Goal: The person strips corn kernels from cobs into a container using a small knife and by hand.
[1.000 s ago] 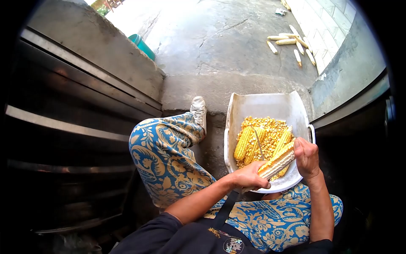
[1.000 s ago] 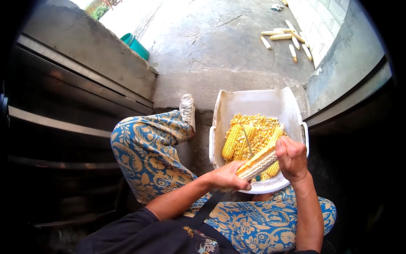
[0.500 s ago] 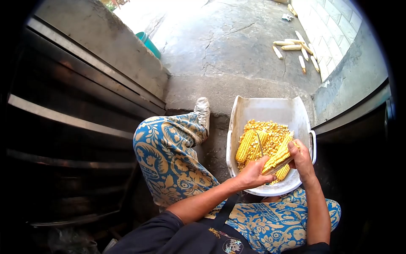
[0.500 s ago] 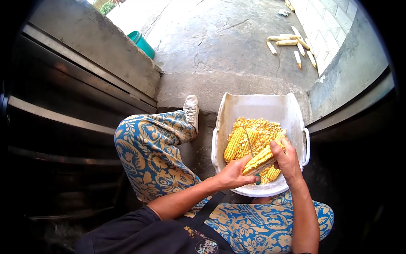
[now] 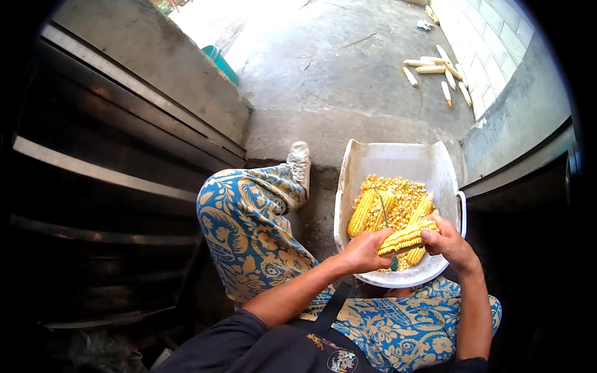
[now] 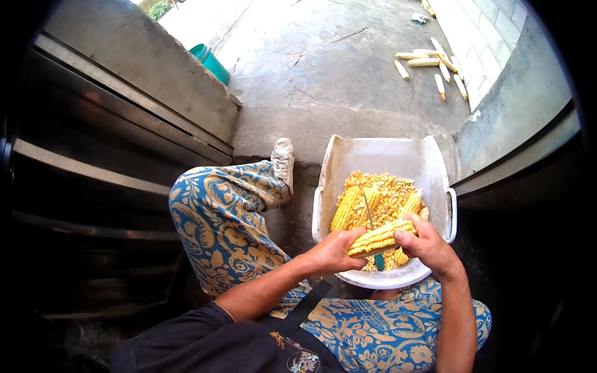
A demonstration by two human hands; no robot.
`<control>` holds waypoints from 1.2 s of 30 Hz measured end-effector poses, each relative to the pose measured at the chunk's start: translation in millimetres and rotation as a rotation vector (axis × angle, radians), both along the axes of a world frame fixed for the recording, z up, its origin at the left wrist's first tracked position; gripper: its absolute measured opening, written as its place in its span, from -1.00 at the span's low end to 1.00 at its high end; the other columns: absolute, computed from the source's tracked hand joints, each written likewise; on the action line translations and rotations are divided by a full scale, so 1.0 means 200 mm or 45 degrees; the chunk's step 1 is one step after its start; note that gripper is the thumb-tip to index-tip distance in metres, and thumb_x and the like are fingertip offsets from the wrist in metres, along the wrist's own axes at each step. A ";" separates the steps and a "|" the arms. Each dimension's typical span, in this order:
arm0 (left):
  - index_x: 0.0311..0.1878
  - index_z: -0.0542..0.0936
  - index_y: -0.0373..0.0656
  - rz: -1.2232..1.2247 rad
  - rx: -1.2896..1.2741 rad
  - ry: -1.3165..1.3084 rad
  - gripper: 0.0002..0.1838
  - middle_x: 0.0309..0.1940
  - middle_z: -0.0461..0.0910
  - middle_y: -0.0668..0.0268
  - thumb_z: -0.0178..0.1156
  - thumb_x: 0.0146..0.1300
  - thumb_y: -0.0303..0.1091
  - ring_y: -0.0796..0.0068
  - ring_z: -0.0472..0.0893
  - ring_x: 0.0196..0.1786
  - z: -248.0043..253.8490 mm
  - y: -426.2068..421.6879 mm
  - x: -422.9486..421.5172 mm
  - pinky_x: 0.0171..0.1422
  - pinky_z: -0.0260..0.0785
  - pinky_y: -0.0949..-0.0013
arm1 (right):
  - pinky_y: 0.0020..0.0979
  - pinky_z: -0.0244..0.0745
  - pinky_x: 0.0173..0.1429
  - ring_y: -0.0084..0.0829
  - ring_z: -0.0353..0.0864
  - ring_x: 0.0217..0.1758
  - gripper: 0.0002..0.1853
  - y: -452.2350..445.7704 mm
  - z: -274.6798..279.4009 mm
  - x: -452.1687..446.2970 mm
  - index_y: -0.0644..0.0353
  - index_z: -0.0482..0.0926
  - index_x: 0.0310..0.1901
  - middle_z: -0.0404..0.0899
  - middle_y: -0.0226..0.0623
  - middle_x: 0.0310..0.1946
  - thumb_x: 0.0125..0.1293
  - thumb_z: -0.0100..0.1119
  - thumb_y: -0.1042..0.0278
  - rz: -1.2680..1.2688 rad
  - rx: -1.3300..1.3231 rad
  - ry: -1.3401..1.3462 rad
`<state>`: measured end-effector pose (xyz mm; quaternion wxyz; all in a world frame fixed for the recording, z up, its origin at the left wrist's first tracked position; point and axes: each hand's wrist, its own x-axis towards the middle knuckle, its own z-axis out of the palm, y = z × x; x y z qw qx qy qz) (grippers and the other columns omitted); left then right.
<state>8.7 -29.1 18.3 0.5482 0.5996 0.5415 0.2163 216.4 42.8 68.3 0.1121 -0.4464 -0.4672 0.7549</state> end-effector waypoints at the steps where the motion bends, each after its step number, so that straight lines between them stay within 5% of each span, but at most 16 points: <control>1: -0.16 0.44 -0.22 -0.014 -0.022 -0.022 -0.64 -0.38 0.57 0.06 0.27 -0.06 -0.38 0.20 0.60 -0.26 -0.01 0.00 -0.01 -0.15 0.41 0.27 | -0.67 0.18 -0.43 -0.74 0.27 -0.48 -0.58 0.00 0.00 0.01 0.24 0.40 -0.01 0.36 -0.55 -0.45 0.21 0.16 0.14 -0.004 -0.035 -0.008; 6: -0.20 0.50 -0.26 -0.071 -0.031 0.194 -0.68 -0.44 0.59 0.18 0.29 -0.08 -0.45 0.50 0.59 -0.34 0.07 0.03 -0.06 -0.21 0.44 0.38 | -0.59 0.36 -0.27 -0.65 0.40 -0.28 -0.43 -0.03 -0.12 0.04 0.31 0.35 0.10 0.47 -0.41 -0.28 0.18 0.21 0.09 0.074 0.144 0.010; 9: -0.17 0.51 -0.26 -0.005 -0.140 -0.047 -0.64 -0.41 0.56 0.33 0.32 -0.12 -0.50 0.66 0.50 -0.33 0.00 0.02 -0.07 -0.19 0.39 0.50 | -0.54 0.40 0.02 -0.55 0.47 -0.05 -0.45 -0.03 -0.12 0.02 0.33 0.29 0.14 0.50 -0.26 -0.09 0.13 0.17 0.34 0.185 0.146 0.130; 12: -0.14 0.51 -0.27 -0.078 -0.126 0.093 -0.61 -0.36 0.55 0.39 0.33 -0.13 -0.50 0.67 0.48 -0.29 0.05 0.04 -0.08 -0.15 0.37 0.53 | -0.50 0.39 0.08 -0.51 0.47 -0.03 -0.47 -0.05 -0.14 0.00 0.33 0.28 0.14 0.50 -0.23 -0.08 0.13 0.13 0.40 0.132 0.219 0.174; 15: -0.09 0.50 -0.27 -0.097 -0.055 0.145 -0.57 -0.35 0.55 0.40 0.34 -0.13 -0.49 0.67 0.48 -0.28 0.08 0.05 -0.10 -0.13 0.37 0.53 | -0.51 0.42 0.01 -0.54 0.46 -0.06 -0.46 -0.06 -0.11 0.00 0.32 0.28 0.14 0.49 -0.22 -0.10 0.13 0.14 0.31 0.079 0.284 0.210; 17: -0.06 0.49 -0.28 -0.075 -0.058 0.089 -0.53 -0.33 0.55 0.41 0.34 -0.12 -0.49 0.67 0.48 -0.28 0.11 0.05 -0.11 -0.11 0.37 0.52 | -0.60 0.41 -0.22 -0.63 0.45 -0.27 -0.48 -0.06 -0.05 0.00 0.28 0.34 0.05 0.50 -0.33 -0.29 0.14 0.16 0.12 0.103 0.225 0.196; 19: -0.05 0.48 -0.29 -0.093 -0.037 0.131 -0.52 -0.32 0.55 0.41 0.35 -0.13 -0.49 0.68 0.48 -0.26 0.11 0.04 -0.12 -0.10 0.37 0.52 | -0.69 0.16 -0.52 -0.75 0.25 -0.61 -0.55 -0.04 -0.02 -0.01 0.15 0.39 -0.23 0.31 -0.54 -0.61 0.20 0.04 -0.15 0.105 0.121 0.148; 27: -0.07 0.48 -0.30 -0.150 -0.059 0.147 -0.52 -0.32 0.55 0.41 0.36 -0.14 -0.50 0.69 0.47 -0.27 0.16 0.04 -0.16 -0.12 0.37 0.53 | -0.71 0.14 -0.55 -0.78 0.22 -0.61 -0.65 -0.04 -0.02 0.02 0.12 0.42 -0.19 0.33 -0.54 -0.60 0.30 -0.02 -0.03 0.176 0.060 0.319; 29: -0.12 0.50 -0.29 -0.101 -0.126 0.152 -0.57 -0.34 0.53 0.44 0.36 -0.14 -0.49 0.68 0.45 -0.28 0.26 0.05 -0.16 -0.11 0.34 0.55 | -0.68 0.19 -0.58 -0.75 0.31 -0.59 -0.72 -0.06 -0.04 0.00 0.26 0.42 -0.18 0.38 -0.49 -0.58 0.26 0.00 0.19 0.128 -0.012 0.451; 36: -0.24 0.48 -0.21 -0.354 -0.012 0.583 -0.66 -0.46 0.57 0.21 0.36 -0.10 -0.38 0.46 0.54 -0.39 0.40 0.12 -0.24 -0.23 0.38 0.37 | -0.64 0.26 -0.53 -0.67 0.40 -0.50 -0.67 -0.11 -0.08 -0.06 0.30 0.41 -0.10 0.45 -0.37 -0.48 0.21 -0.04 0.23 0.069 -0.078 0.650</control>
